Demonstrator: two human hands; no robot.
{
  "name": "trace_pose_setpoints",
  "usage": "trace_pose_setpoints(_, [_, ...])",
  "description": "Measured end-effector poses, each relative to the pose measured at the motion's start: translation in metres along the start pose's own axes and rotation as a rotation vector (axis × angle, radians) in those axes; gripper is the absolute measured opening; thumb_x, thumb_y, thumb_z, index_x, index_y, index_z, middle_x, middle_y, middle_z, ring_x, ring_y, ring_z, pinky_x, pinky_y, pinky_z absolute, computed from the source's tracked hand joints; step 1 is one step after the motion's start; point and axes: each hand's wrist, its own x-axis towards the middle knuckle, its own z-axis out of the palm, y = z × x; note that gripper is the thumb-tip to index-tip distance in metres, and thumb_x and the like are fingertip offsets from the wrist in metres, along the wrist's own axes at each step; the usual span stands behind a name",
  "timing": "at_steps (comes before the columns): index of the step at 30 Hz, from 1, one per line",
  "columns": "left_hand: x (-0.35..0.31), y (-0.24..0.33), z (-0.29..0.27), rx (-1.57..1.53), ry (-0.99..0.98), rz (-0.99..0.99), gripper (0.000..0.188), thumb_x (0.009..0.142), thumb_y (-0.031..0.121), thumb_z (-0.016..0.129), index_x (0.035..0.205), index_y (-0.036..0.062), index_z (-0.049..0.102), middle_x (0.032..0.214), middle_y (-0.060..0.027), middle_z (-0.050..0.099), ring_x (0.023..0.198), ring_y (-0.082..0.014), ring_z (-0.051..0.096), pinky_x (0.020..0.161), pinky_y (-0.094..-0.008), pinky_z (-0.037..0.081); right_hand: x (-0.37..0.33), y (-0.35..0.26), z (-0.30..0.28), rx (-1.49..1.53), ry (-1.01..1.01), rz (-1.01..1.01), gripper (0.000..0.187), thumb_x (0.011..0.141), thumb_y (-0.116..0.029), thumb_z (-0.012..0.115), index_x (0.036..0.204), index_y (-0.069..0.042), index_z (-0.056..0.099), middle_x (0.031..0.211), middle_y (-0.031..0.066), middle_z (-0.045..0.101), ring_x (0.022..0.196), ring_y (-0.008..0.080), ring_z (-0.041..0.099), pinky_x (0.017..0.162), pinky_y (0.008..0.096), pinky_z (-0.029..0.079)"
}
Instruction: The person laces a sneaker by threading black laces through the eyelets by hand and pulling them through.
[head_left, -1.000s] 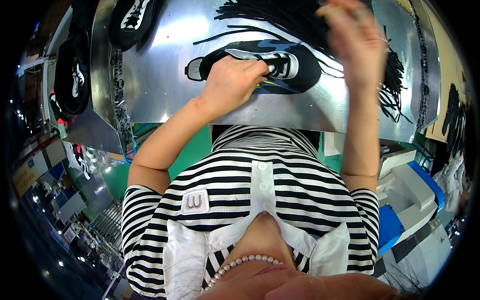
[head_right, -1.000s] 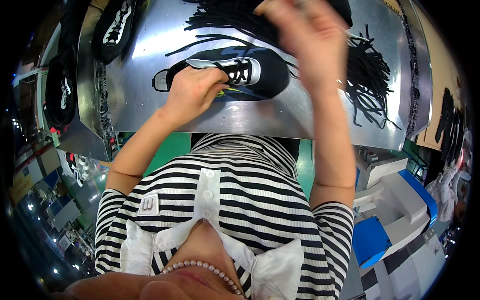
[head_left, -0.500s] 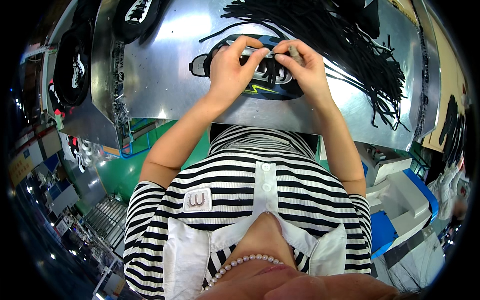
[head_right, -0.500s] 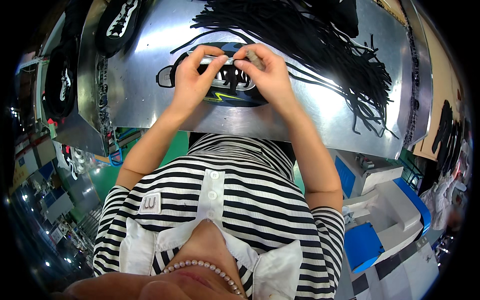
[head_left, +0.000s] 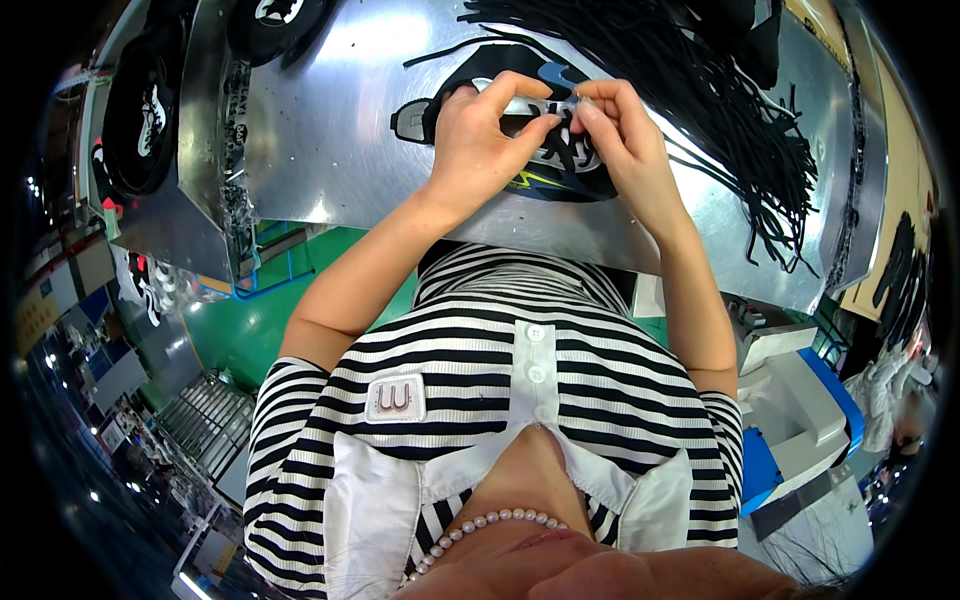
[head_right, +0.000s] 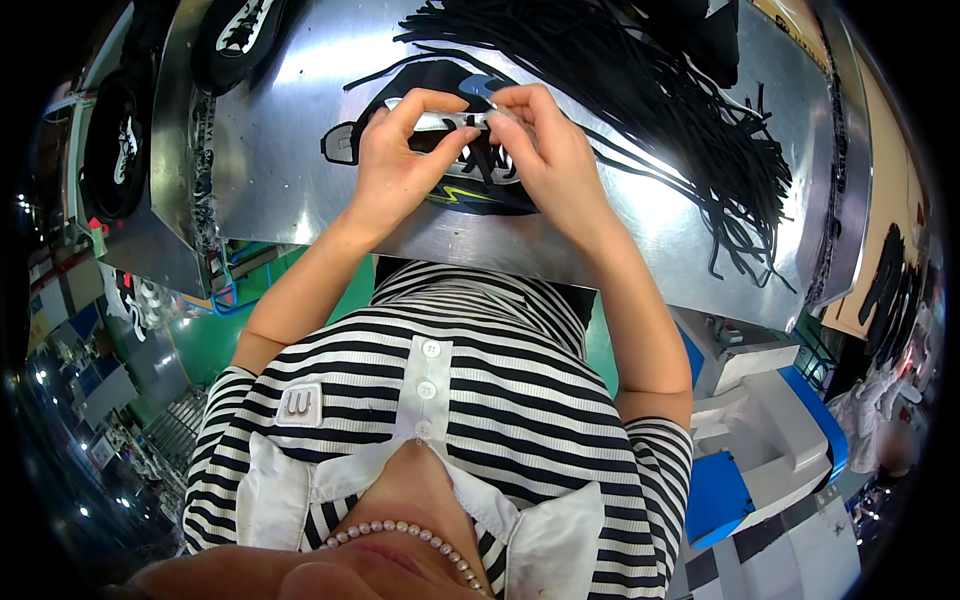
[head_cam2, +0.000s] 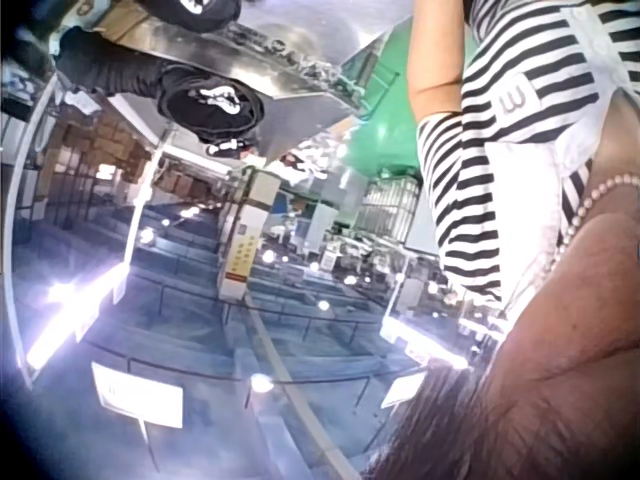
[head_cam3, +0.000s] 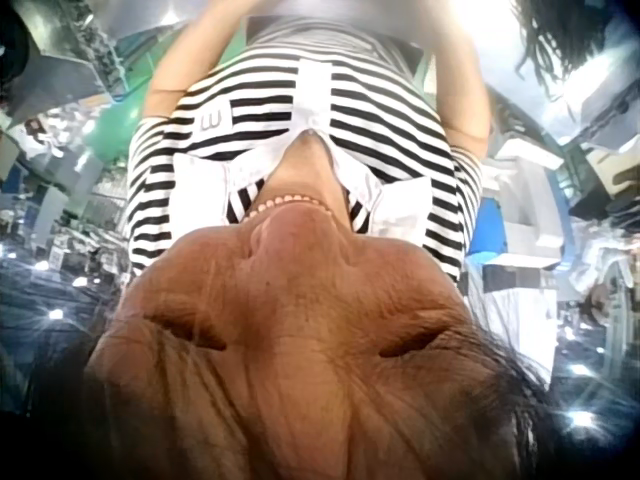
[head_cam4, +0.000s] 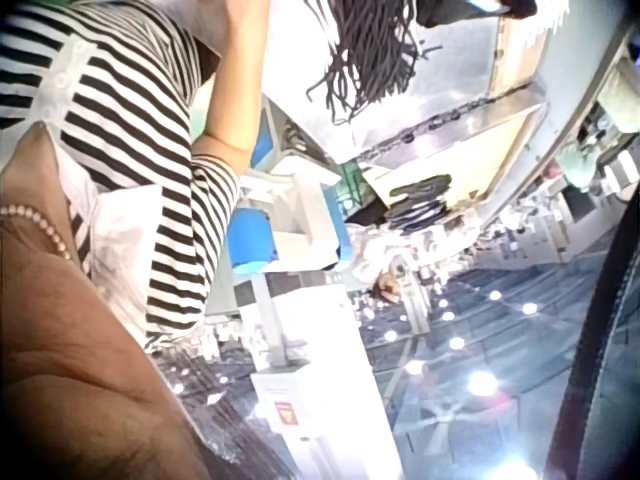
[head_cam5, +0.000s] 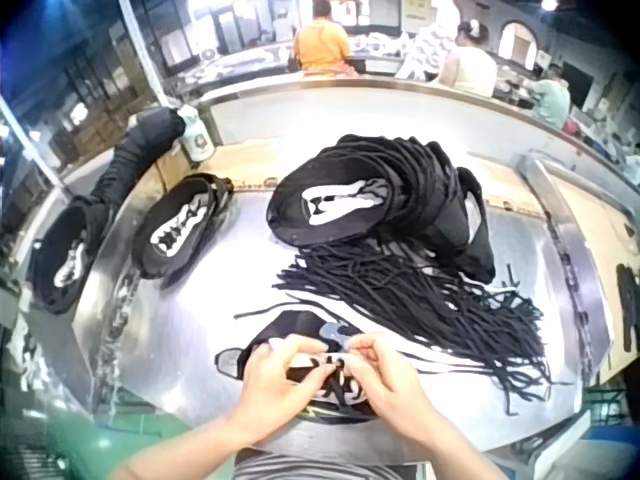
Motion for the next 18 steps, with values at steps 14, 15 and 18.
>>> trace_pose_setpoints(14, [-0.004, 0.004, -0.002, 0.045, -0.014, -0.012, 0.023, 0.082, 0.013, 0.074, 0.105, 0.0090, 0.069, 0.094, -0.0024, 0.073, 0.072, -0.0189, 0.062, 0.069, -0.0299, 0.047, -0.007, -0.008, -0.010, -0.380, -0.049, -0.131, 0.023, 0.088, -0.010, 0.066, 0.108, 0.000, 0.059, 0.086, 0.0144, 0.073, 0.076, 0.0292, 0.071, 0.065, 0.0354, 0.053])
trace_pose_setpoints(15, [-0.005, 0.006, -0.002, -0.002, -0.042, -0.031, 0.023, 0.083, 0.011, 0.072, 0.106, 0.0088, 0.069, 0.093, -0.0029, 0.073, 0.069, -0.0189, 0.062, 0.068, -0.0298, 0.047, -0.005, -0.011, -0.009, -0.412, -0.055, -0.122, 0.025, 0.088, -0.010, 0.066, 0.108, 0.000, 0.058, 0.085, 0.0145, 0.072, 0.075, 0.0302, 0.070, 0.065, 0.0368, 0.053])
trace_pose_setpoints(18, [-0.009, 0.008, -0.001, -0.078, -0.043, 0.008, 0.024, 0.083, 0.007, 0.068, 0.107, 0.0119, 0.069, 0.070, -0.0062, 0.063, 0.058, -0.0237, 0.055, 0.060, -0.0349, 0.043, 0.002, -0.016, -0.008, -0.474, -0.106, -0.121, 0.030, 0.087, -0.010, 0.066, 0.112, 0.003, 0.056, 0.081, 0.0148, 0.071, 0.075, 0.0332, 0.069, 0.066, 0.0404, 0.052])
